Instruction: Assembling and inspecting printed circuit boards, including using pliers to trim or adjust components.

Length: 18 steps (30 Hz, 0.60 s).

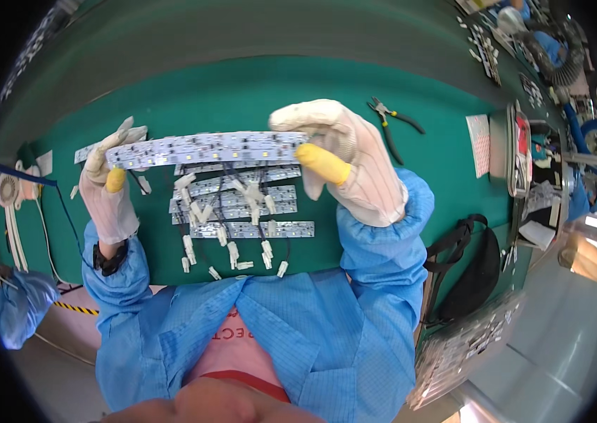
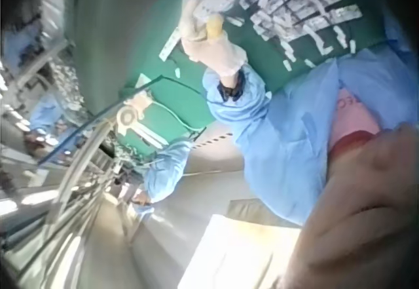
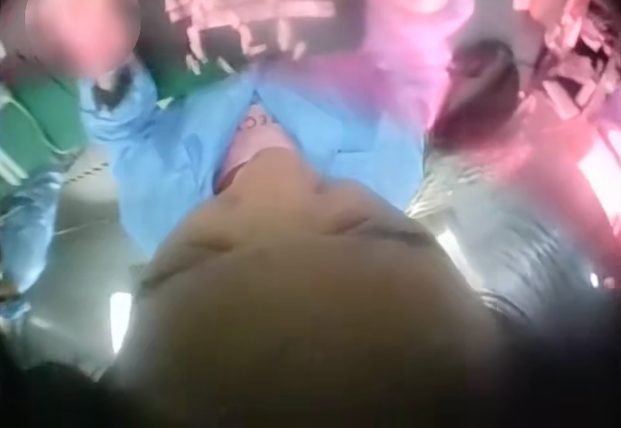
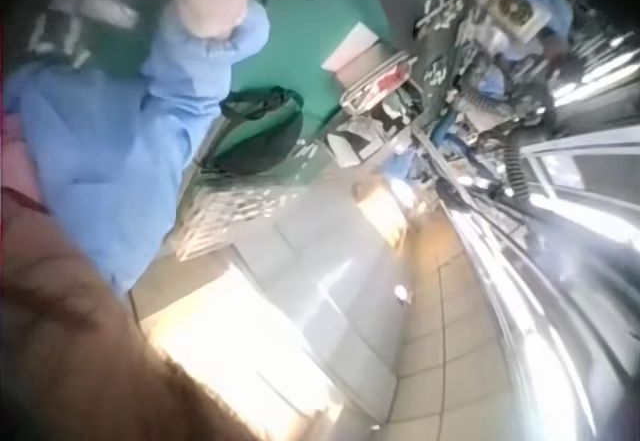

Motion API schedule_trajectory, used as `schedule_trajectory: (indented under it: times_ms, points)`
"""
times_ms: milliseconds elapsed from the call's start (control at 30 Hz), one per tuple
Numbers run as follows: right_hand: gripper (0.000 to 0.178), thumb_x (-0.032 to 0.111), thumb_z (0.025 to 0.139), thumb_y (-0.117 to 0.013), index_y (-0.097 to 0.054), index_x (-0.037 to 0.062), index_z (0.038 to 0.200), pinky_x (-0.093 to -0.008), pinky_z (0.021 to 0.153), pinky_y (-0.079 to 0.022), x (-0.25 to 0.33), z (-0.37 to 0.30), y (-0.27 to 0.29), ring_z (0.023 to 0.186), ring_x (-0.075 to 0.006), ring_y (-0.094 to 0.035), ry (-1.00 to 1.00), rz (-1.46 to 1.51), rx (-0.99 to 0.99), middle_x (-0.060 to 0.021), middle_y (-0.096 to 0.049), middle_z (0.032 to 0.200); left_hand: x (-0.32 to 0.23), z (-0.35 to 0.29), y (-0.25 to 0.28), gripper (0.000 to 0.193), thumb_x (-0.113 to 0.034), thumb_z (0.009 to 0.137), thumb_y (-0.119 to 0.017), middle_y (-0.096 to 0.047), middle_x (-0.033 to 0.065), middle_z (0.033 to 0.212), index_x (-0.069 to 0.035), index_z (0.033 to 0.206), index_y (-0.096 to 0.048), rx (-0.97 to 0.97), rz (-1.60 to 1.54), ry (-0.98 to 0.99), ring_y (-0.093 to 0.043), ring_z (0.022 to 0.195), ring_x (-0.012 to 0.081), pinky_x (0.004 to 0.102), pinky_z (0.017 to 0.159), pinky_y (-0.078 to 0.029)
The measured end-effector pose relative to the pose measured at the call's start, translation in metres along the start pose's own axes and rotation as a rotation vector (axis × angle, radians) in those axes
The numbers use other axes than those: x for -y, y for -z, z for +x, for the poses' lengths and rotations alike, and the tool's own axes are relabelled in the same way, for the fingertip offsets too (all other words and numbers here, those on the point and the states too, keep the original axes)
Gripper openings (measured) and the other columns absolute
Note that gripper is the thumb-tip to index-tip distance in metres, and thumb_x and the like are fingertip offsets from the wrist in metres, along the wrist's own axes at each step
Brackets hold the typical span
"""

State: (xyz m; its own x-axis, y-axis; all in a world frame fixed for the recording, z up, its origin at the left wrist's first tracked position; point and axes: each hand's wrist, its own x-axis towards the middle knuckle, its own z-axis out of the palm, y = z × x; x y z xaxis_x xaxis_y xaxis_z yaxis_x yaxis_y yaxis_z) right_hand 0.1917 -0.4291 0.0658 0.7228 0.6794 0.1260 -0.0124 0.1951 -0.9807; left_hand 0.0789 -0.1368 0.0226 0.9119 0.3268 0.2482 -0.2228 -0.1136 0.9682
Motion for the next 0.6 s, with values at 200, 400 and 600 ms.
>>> schedule_trajectory:
  times_ms: [200,400,600]
  points:
    - [0.039,0.029,0.088,-0.063,-0.056,-0.0005,0.112,-0.0173,0.05,-0.034,-0.011,0.005,-0.001,0.052,-0.0047,-0.048,-0.072,-0.101,-0.104,-0.0035,-0.059,0.083,-0.008,-0.009,-0.001,0.051,-0.035,0.083,-0.068,-0.062,0.0217,0.11,0.003,0.115,-0.056,0.029,-0.081,0.01,-0.043,0.126,0.0336,0.0378,0.093,-0.047]
    - [0.043,0.035,0.09,-0.06,-0.054,-0.0011,0.114,-0.0174,0.048,-0.032,-0.016,0.008,0.006,0.05,-0.005,-0.047,-0.101,-0.2,-0.071,0.0002,-0.054,0.063,-0.008,0.001,0.011,0.044,-0.023,0.078,-0.07,-0.066,0.0203,0.101,0.002,0.112,-0.059,0.298,0.071,-0.3,-0.064,0.096,0.0265,0.0444,0.103,-0.036]
    - [0.05,0.033,0.085,-0.065,-0.051,-0.0043,0.116,-0.0185,0.047,-0.034,-0.018,0.006,0.004,0.05,-0.0065,-0.049,-0.068,0.012,-0.014,-0.0065,-0.06,0.076,-0.02,-0.004,-0.001,0.045,-0.02,0.084,-0.066,-0.065,0.0132,0.105,0.002,0.122,-0.054,0.035,-0.218,0.217,-0.063,0.089,0.0156,0.0251,0.076,-0.051]
